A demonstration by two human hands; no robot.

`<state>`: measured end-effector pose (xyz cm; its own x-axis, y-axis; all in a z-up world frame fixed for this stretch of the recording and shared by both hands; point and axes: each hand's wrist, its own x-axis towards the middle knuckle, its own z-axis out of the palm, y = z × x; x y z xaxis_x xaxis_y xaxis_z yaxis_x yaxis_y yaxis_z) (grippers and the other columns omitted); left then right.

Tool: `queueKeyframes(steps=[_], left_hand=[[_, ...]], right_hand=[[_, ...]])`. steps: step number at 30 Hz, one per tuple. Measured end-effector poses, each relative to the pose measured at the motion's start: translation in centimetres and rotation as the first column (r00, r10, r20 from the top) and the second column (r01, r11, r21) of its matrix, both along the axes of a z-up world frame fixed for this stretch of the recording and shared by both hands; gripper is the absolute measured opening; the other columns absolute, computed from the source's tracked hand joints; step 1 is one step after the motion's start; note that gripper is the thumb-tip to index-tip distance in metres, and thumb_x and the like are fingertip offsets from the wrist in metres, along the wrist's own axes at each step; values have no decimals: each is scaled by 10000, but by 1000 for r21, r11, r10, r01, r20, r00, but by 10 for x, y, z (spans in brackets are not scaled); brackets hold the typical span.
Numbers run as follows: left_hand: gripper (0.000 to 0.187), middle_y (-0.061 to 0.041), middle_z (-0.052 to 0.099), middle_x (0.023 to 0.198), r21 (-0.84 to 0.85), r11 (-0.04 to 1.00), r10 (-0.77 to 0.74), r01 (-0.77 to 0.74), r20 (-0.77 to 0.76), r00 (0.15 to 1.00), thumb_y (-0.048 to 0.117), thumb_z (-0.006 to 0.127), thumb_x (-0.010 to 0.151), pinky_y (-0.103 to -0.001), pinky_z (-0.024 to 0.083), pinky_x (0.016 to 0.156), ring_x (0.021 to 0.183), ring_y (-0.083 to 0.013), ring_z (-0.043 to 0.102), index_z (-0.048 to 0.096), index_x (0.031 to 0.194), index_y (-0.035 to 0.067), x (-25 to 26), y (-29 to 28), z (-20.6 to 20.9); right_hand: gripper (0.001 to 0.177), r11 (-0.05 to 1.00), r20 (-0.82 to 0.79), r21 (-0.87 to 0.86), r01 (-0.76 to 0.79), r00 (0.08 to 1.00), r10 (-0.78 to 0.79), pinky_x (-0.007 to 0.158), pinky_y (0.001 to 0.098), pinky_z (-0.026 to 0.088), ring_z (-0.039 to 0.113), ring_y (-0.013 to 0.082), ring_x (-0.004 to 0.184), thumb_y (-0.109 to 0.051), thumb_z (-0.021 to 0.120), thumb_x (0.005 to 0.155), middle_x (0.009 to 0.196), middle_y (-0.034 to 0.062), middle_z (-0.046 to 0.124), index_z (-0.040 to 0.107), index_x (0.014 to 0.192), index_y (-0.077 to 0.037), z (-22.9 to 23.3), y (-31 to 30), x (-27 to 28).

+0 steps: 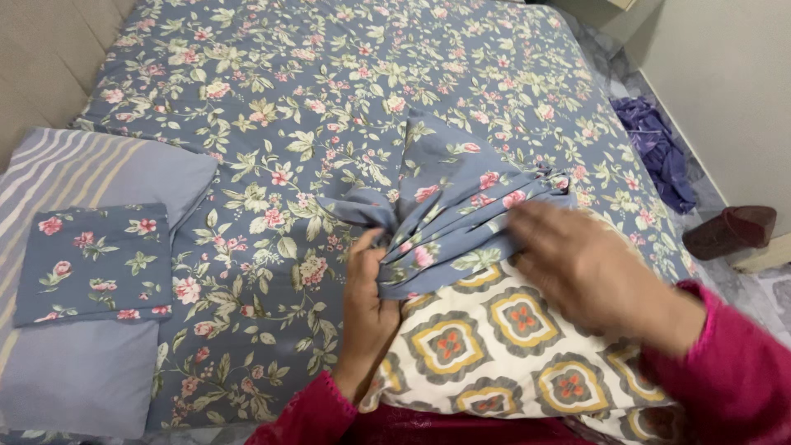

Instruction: The person puts a patterned pillow into a blue floral pillowcase, adjusting the fabric to fit the corners. They then place the finished pillow on the bed and proceed to put a second pillow into a purple patterned pillowcase, followed by a third pillow into a blue floral pillowcase.

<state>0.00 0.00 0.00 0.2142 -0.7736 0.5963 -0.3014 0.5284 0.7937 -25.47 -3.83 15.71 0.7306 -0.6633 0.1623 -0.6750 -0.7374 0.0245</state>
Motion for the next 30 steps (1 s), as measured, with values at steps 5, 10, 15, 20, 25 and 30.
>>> queueKeyframes(steps=[5, 10, 15, 20, 25, 30], left_hand=[[419, -172, 569, 1190, -24, 999, 42, -40, 78, 996, -99, 556, 840, -466, 526, 882, 1075, -381, 637, 550, 1253, -25, 3, -1, 21], [331, -161, 552, 1017, 31, 996, 64, -81, 365, 929, -1, 657, 898, -381, 574, 580, 736, -293, 673, 593, 1222, -30, 8, -15, 31], [224, -196, 551, 1013, -123, 975, 223, -187, 481, 848, -39, 635, 874, -407, 585, 591, 749, -338, 682, 598, 1095, -50, 8, -22, 42], [84, -174, 554, 957, -2, 994, 94, -109, 523, 847, -23, 615, 912, -400, 588, 547, 713, -300, 692, 567, 980, -35, -31, -22, 51], [110, -160, 553, 943, -112, 979, 204, -172, 622, 756, 30, 632, 904, -390, 577, 554, 766, -294, 671, 572, 984, -14, -61, -36, 44], [166, -145, 541, 1011, -62, 926, 331, -372, 608, 722, 70, 689, 949, -404, 569, 629, 799, -265, 637, 573, 1040, -7, -43, -89, 10]], right_hand=[[754, 905, -9, 15, -424, 905, 425, 1073, 645, 356, 454, 358, 1399, -398, 697, 749, 1557, 194, 422, 507, 1446, -182, 6, 72, 58], [532, 924, -148, -207, -320, 944, 294, 783, 488, 510, 609, 304, 1077, -169, 680, 821, 1264, 155, 603, 611, 1347, -210, -36, 48, 63], [325, 890, 66, -424, -170, 974, 217, 543, 361, 490, 609, 226, 707, -111, 693, 883, 991, 137, 649, 723, 1203, -164, -56, -17, 45], [257, 847, 197, -531, -25, 969, 152, 581, 412, 492, 630, 279, 737, -136, 688, 874, 1035, 149, 632, 706, 1130, -130, -68, -60, 44], [195, 889, 358, -418, 187, 933, -28, 658, 454, 501, 649, 331, 809, -178, 724, 989, 1040, 155, 593, 652, 1119, -52, -85, -93, 51], [185, 876, 419, -335, 346, 888, -190, 603, 442, 516, 680, 330, 730, -48, 706, 821, 1003, 146, 669, 778, 985, -97, -101, -103, 75]])
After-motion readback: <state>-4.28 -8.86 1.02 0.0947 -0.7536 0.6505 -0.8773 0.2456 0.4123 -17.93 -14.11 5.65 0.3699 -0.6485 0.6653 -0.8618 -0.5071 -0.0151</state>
